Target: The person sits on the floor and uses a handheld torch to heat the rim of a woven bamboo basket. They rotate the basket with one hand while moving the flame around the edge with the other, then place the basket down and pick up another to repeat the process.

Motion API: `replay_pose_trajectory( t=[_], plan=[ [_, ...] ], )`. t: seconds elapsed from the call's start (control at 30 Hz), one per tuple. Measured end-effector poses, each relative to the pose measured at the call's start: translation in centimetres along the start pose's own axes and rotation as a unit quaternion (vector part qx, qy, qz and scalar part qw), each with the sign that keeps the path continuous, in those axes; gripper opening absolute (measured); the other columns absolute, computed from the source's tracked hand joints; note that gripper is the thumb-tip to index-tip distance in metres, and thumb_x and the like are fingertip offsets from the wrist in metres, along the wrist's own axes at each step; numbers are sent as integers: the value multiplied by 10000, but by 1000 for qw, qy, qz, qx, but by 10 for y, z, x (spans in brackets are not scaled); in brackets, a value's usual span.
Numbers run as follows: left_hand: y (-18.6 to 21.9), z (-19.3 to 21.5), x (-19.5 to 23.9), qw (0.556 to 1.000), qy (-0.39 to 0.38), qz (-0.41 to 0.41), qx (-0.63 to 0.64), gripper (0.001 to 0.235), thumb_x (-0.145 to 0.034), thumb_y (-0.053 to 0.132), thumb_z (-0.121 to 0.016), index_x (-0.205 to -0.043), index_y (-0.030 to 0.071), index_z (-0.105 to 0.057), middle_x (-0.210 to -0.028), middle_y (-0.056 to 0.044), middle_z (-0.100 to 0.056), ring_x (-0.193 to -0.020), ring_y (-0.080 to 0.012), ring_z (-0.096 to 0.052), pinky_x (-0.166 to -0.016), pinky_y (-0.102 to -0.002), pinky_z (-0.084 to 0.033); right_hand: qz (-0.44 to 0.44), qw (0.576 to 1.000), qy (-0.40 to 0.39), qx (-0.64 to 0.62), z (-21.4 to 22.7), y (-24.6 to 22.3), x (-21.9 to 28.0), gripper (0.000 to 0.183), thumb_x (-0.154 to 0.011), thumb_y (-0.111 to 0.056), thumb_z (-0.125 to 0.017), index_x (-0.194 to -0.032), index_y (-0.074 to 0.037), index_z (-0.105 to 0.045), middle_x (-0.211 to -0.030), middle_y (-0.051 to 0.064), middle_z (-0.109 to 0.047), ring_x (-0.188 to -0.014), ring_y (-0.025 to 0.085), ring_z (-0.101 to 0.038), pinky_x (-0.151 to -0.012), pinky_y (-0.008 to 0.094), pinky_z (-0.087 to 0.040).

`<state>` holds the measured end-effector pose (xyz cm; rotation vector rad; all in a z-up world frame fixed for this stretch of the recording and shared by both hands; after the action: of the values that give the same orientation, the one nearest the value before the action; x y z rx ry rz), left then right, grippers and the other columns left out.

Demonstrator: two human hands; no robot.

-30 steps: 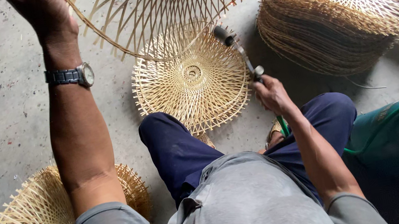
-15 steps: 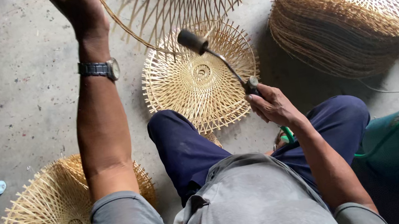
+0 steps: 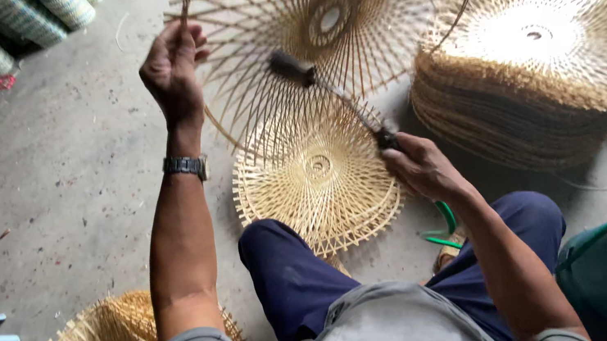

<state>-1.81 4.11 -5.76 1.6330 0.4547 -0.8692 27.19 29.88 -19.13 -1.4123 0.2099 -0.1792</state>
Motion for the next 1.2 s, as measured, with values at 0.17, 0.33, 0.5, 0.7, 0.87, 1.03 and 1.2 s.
replay_pose_trajectory(
  t=[0.17,0.33,0.5,0.7,0.87,1.03,1.2],
  plan=[
    [-13,21,13,999,13,17,-42,185,-1077,160,-688,-1164,10,-752,-1010,-70,-769,-898,-152,-721,-787,-273,-589,81,991,100,-43,21,-16,-1,185,-1043,-188,-536,-1160,-60,-601,-695,-13,-557,-488,64,-493,-408,253,-383],
    [-25,47,22,998,43,31,-39,165,-1044,125,-688,-1146,12,-752,-1029,-64,-768,-931,-157,-740,-775,-310,-659,102,994,37,21,26,-8,11,202,-1064,-188,-522,-1148,-43,-635,-721,-7,-570,-533,50,-520,-442,237,-431],
    [-13,122,49,987,144,68,-7,183,-1026,82,-675,-1172,-13,-727,-1087,-92,-747,-968,-200,-754,-793,-366,-698,26,986,165,21,51,28,20,220,-1049,-225,-563,-996,-21,-626,-687,18,-580,-488,88,-521,-417,271,-409],
    [30,213,114,964,261,47,10,243,-1071,97,-626,-1270,-37,-662,-1205,-143,-716,-1076,-278,-757,-791,-400,-669,-32,980,194,-24,70,70,26,308,-1059,-292,-604,-888,-39,-565,-650,48,-540,-470,125,-492,-406,301,-393],
    [65,271,182,930,363,-10,58,303,-1052,103,-665,-1320,-29,-616,-1281,-169,-668,-1144,-360,-726,-922,-520,-693,-38,983,178,-30,66,93,8,316,-1063,-279,-610,-875,-30,-558,-668,51,-557,-497,125,-494,-422,307,-395],
    [105,307,252,895,439,-58,56,401,-1052,139,-701,-1393,-8,-550,-1341,-164,-631,-1207,-389,-703,-967,-561,-670,-52,989,141,-11,54,107,-19,302,-1068,-264,-610,-885,-29,-561,-690,61,-565,-508,128,-503,-430,310,-398],
    [142,318,317,853,511,-97,47,427,-1059,137,-685,-1436,3,-537,-1369,-162,-635,-1260,-399,-676,-1008,-574,-661,-49,994,100,-5,39,112,-44,290,-1073,-240,-615,-905,-7,-572,-705,73,-568,-514,132,-505,-430,309,-404]
  ],
)
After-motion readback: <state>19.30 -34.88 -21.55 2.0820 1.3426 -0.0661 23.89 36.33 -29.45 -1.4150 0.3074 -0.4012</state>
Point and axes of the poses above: each hand's wrist, its own x-axis away from the middle knuckle, its own z-axis out of the back of the hand, y = z × x, the point moved 3 cm from there along -x, towards the middle knuckle
